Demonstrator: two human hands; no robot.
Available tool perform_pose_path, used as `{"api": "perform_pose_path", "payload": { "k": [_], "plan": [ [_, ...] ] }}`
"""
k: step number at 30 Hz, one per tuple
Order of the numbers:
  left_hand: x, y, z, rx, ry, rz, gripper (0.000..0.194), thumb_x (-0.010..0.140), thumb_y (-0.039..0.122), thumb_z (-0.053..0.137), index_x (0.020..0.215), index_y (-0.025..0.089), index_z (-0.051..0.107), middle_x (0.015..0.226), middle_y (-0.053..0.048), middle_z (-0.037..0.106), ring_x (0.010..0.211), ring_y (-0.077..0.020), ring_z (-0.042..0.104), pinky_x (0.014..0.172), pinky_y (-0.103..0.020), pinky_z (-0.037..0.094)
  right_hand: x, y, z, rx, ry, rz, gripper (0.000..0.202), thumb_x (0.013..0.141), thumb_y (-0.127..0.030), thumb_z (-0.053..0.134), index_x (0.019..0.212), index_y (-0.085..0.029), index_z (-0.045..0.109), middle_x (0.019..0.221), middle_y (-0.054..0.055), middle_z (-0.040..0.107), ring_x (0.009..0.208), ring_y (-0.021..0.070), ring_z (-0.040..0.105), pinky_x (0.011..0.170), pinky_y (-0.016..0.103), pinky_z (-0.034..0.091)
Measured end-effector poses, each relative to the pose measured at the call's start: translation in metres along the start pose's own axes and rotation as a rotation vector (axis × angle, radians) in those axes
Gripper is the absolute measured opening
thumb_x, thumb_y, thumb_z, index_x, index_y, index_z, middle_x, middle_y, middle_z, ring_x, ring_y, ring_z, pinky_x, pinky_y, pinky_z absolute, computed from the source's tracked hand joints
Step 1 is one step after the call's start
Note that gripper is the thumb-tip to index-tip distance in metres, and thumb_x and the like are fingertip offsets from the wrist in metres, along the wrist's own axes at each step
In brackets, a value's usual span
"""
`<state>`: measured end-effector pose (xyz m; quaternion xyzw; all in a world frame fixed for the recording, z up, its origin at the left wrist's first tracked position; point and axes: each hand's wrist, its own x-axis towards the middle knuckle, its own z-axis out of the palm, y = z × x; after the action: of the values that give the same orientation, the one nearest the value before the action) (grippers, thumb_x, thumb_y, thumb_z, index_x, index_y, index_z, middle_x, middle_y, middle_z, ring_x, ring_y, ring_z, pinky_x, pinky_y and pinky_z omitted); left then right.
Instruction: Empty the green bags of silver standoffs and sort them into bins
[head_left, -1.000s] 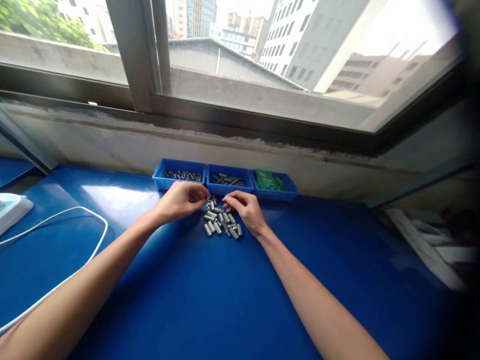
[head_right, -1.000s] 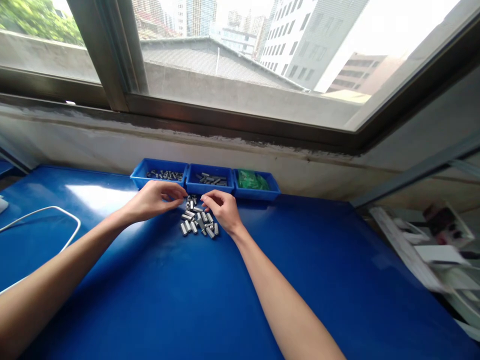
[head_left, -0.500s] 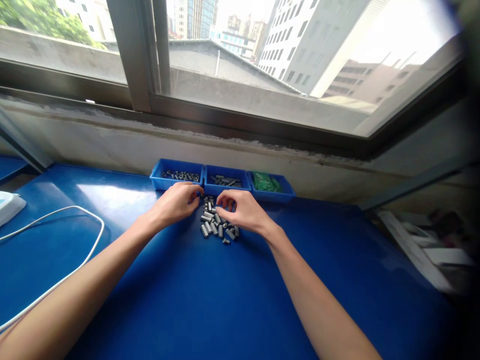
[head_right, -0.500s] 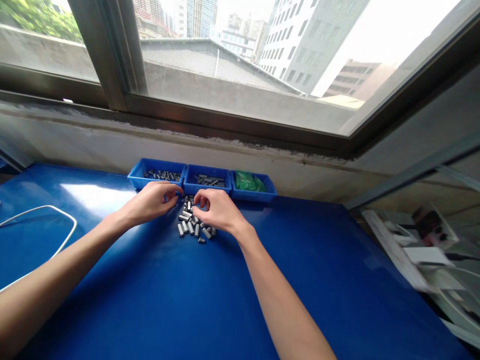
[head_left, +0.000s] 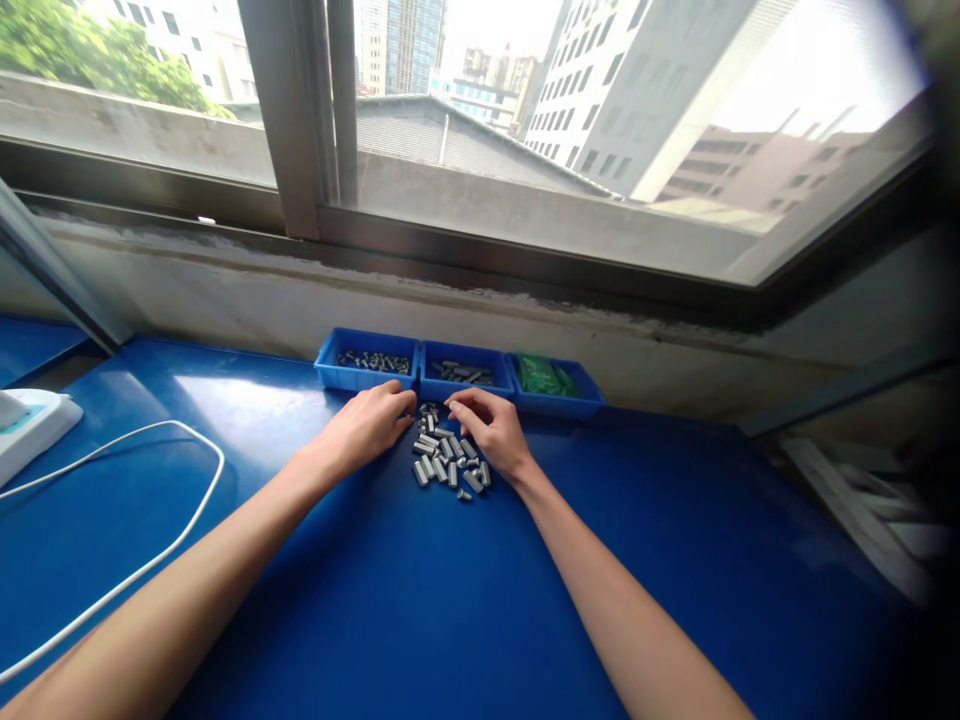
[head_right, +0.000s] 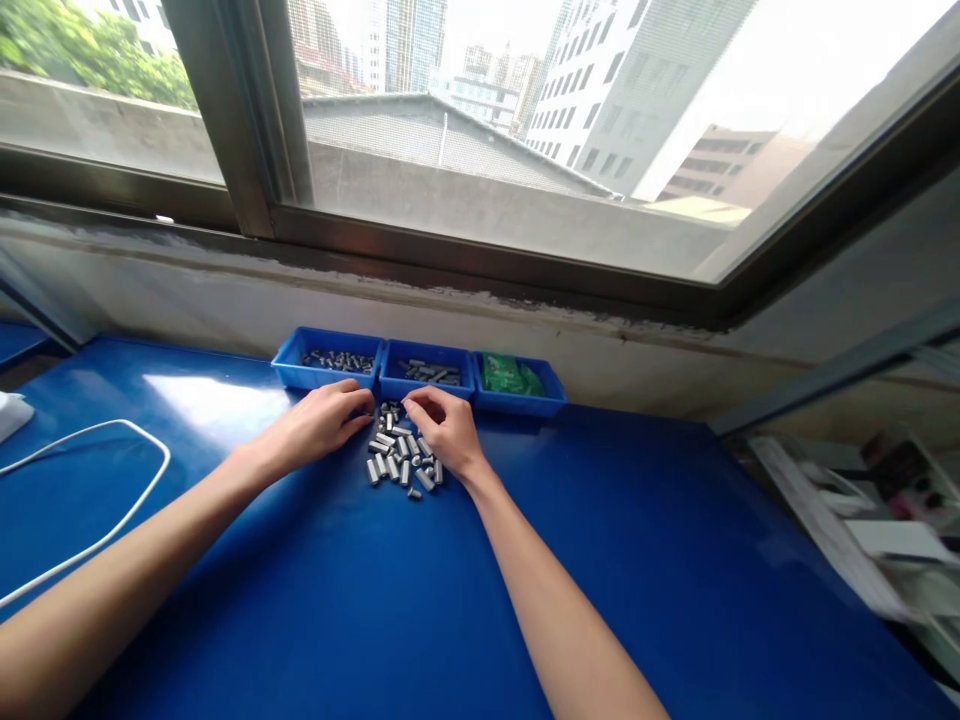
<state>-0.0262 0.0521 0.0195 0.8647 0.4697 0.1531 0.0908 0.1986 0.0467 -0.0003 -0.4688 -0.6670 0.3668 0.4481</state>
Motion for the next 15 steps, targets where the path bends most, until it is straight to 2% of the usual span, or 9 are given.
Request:
{"api": "perform_pose_path", "payload": {
  "k": [7,11,15],
  "plan": [
    [0.0,-0.003,0.001,-0.079,0.052,0.07,0.018,0.085,0.012,0.052,0.093,0.02,0.066,0.089,-0.005,0.068,0.082,-0.0217,0.067,0.072,-0.031,0.05,0.004,0.006,-0.002,0.133,-0.013,0.034,0.027,0.087,-0.044,0.067,0.089,-0.018,0.073,0.075,0.003,0.07,0.057,0.0129,0.056,0.058,0.027,0.045],
    [0.0,0.0,0.002,-0.417,0.117,0.026,0.027,0.079,0.014,0.062,0.105,0.019,0.066,0.083,-0.001,0.071,0.076,-0.0172,0.069,0.073,-0.027,0.054,0.005,0.006,-0.003,0.166,-0.014,0.025,0.026,0.087,-0.042,0.068,0.089,-0.017,0.073,0.074,0.002,0.069,0.056,0.0125,0.056,0.058,0.027,0.045],
    [0.0,0.009,-0.003,-0.775,0.156,-0.031,0.033,0.08,0.021,0.069,0.113,0.017,0.067,0.089,-0.003,0.075,0.083,-0.0163,0.072,0.082,-0.027,0.059,0.005,0.007,-0.002,0.173,-0.022,0.011,0.025,0.087,-0.041,0.068,0.091,-0.017,0.073,0.074,0.002,0.069,0.058,0.0125,0.056,0.059,0.027,0.046]
  ]
}}
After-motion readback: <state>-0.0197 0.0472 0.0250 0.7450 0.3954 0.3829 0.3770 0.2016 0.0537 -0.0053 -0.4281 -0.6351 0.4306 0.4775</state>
